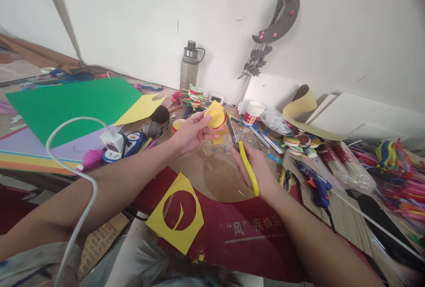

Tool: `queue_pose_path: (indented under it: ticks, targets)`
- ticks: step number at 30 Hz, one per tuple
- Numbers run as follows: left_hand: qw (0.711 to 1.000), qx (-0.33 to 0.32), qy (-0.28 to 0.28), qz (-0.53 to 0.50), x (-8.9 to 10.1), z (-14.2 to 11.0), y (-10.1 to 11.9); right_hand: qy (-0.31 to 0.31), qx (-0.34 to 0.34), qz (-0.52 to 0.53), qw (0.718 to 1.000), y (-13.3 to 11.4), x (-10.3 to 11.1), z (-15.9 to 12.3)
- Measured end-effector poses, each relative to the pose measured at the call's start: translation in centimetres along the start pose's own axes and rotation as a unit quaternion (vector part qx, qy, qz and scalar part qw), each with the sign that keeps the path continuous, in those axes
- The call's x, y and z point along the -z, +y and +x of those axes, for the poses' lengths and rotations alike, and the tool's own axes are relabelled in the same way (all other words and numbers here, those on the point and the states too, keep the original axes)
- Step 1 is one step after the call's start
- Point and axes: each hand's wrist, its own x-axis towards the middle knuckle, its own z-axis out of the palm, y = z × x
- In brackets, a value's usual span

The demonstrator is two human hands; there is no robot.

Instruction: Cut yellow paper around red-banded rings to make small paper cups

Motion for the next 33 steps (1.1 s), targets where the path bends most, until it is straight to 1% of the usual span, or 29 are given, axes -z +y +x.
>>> queue_pose_path:
  ticks: [2, 8, 19, 22, 29, 33]
  targets:
    - [1.0, 0.004, -0.004, 0.014, 0.1, 0.1, 0.0, -0.001, 0.007, 0.004, 1.0, 0.0, 0.0, 0.1]
    - [0.998, 0.023, -0.049, 0.031, 0.1, 0.1, -0.1, -0.002, 0.002, 0.009, 1.0, 0.1, 0.0, 0.2]
    - [0.998, 0.011, -0.056, 0.04, 0.1, 0.1, 0.7, 0.007, 0.013, -0.009, 1.0, 0.3, 0.2, 0.1]
    - [0.998, 0.006, -0.046, 0.033, 0.1, 0.2, 0.8, 0.006, 0.014, -0.008, 1.0, 0.4, 0.2, 0.0]
    - [1.0, 0.003, 0.022, 0.019, 0.2, 0.2, 1.0, 0.001, 0.015, 0.004, 1.0, 0.2, 0.1, 0.0]
    - [0.999, 0.009, 0.037, 0.021, 0.2, 0.3, 1.0, -0.013, 0.027, -0.009, 1.0, 0.0, 0.2, 0.1]
